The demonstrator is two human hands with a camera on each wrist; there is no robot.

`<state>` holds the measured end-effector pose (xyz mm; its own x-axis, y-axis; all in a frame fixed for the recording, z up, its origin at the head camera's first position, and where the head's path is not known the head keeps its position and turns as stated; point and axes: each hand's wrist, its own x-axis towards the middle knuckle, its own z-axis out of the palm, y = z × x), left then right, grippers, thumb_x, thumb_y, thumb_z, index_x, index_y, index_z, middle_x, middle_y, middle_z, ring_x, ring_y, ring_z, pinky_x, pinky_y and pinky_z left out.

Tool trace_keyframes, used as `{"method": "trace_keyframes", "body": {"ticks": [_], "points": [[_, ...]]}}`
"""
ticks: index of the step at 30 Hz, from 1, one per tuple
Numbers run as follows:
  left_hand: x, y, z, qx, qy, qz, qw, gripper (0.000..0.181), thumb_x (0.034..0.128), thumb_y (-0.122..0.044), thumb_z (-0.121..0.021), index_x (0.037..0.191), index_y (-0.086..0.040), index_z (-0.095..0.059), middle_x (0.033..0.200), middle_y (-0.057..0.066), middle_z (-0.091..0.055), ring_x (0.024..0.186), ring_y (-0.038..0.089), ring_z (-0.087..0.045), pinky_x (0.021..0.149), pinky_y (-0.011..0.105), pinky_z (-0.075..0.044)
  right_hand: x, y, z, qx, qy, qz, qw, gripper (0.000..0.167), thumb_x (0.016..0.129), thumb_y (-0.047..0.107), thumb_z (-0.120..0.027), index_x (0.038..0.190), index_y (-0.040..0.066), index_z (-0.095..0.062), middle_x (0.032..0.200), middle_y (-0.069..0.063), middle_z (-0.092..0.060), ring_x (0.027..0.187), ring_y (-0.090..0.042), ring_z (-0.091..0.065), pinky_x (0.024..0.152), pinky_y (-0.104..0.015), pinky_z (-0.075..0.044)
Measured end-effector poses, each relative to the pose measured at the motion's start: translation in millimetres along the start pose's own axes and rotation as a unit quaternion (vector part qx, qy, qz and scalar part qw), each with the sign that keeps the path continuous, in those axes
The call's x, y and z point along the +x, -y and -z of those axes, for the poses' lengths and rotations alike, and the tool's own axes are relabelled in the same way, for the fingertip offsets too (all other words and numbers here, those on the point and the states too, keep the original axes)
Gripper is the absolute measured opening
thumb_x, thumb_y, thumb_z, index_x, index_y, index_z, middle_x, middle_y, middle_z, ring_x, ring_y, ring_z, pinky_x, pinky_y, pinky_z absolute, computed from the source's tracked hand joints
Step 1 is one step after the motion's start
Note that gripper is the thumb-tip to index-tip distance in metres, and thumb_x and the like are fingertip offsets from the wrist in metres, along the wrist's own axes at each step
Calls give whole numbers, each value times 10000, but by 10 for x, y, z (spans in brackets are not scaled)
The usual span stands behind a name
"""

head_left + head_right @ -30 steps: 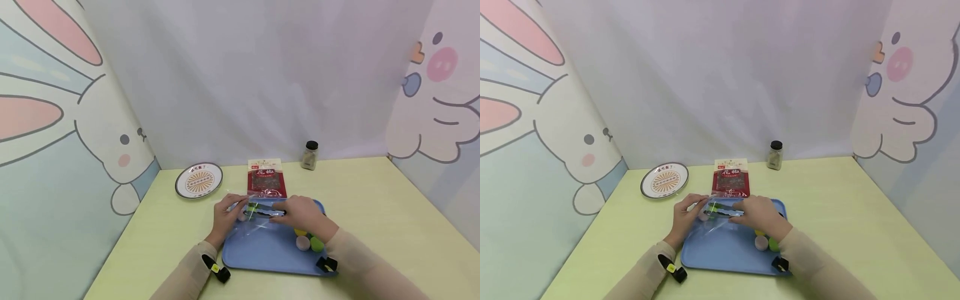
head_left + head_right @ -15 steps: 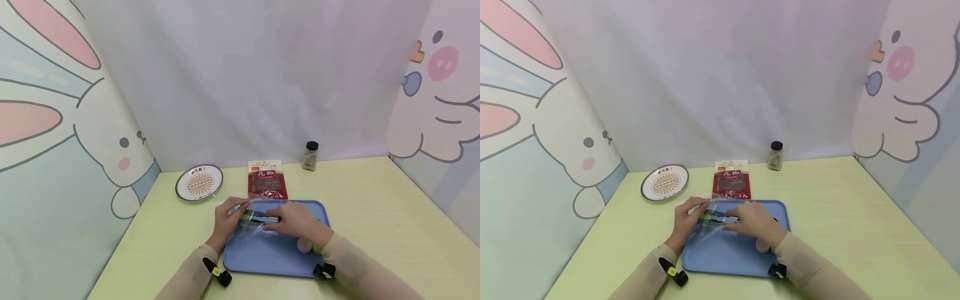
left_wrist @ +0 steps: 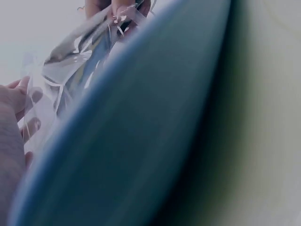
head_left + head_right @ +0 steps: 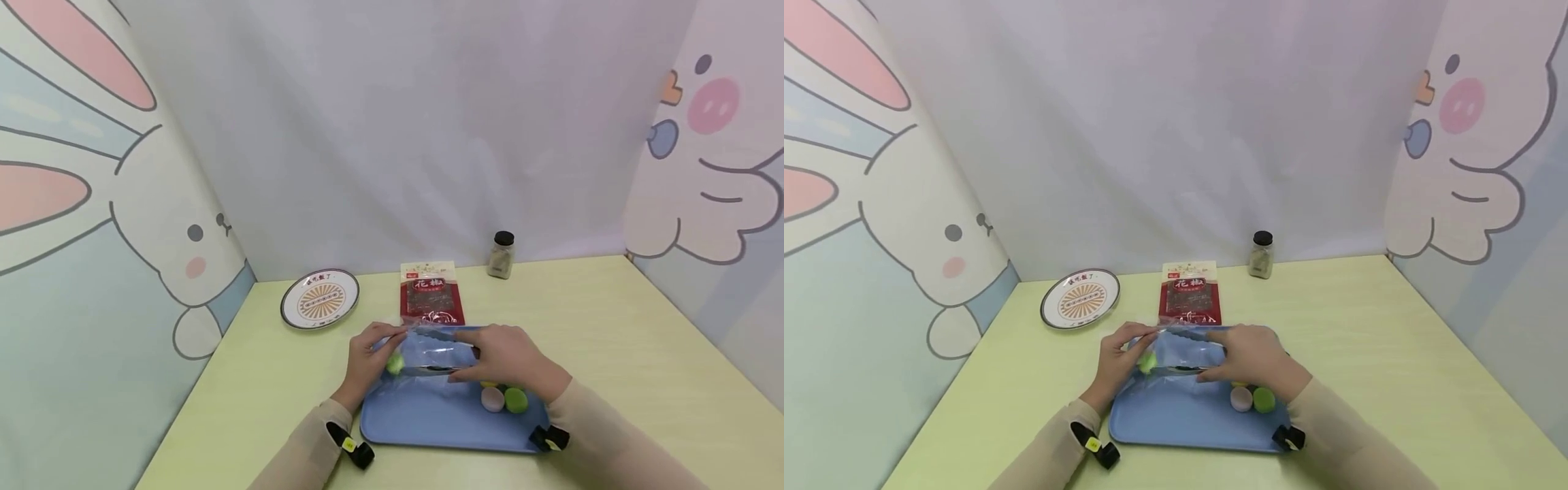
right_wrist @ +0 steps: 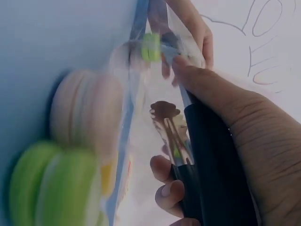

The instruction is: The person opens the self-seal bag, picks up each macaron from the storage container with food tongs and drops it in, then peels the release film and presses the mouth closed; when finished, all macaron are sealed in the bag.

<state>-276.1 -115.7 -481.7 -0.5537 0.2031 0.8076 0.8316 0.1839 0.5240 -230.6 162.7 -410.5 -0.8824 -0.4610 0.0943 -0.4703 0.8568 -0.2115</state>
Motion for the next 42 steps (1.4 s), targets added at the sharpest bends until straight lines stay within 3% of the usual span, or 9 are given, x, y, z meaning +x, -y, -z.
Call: {"method": "trace_keyframes", "body": {"ticks": [6,12,18,22,28,35,42], "points": [[-18,10,3,-111,104,71,9999,180,866,11,-768,1040,-34,-778,958,70,-758,902,225,-697,807,293,-569,-320,-410,71,347,-150,-310,9988,827,686,818,-699,1287,251,-677,657,167,-485,511,-40,-398,455,-256,-298],[-6,7,54,43,66,202,9998,140,868,-10,-775,1007,-29,-781,949,48,-757,903,208,-694,806,269,-563,-700,-964,11,749,-851,-316,9930,720,708,721,-771,1228,229,-694,745,194,-536,502,15,-378,464,-210,-314],[18,23,47,-48,84,140,9999,160,868,8,-769,1013,-56,-781,963,71,-754,909,221,-695,815,287,-569,-973,-1357,-19,463,-1090,-421,9921,664,701,690,-799,1175,238,-695,723,217,-513,527,34,-365,489,-209,-306],[17,18,16,-157,89,177,9997,146,867,12,-768,1006,-33,-777,971,96,-758,918,220,-695,825,296,-569,-1039,-1427,6,315,-1186,-349,9918,645,689,690,-807,1146,251,-692,740,217,-508,532,40,-355,497,-206,-299],[3,2,-11,-137,173,256,9994,142,874,-1,-766,1010,-37,-776,980,96,-759,927,201,-694,825,283,-567,-1109,-1363,23,524,-1327,81,9897,652,695,615,-850,1191,220,-699,794,209,-537,523,61,-354,480,-183,-313],[21,-16,7,-135,176,215,9995,133,879,2,-760,1011,-10,-771,980,92,-757,918,230,-696,817,291,-570,-1164,-1365,74,182,-1141,41,9933,706,670,684,-820,1207,237,-717,774,234,-488,539,69,-321,504,-196,-301],[-6,-34,20,-98,182,301,9993,138,868,13,-767,1004,-10,-774,970,82,-757,918,227,-694,813,276,-568,-1154,-1398,6,-68,-1340,19,9910,731,654,711,-812,1191,225,-714,781,243,-477,570,59,-331,504,-206,-300]]}}
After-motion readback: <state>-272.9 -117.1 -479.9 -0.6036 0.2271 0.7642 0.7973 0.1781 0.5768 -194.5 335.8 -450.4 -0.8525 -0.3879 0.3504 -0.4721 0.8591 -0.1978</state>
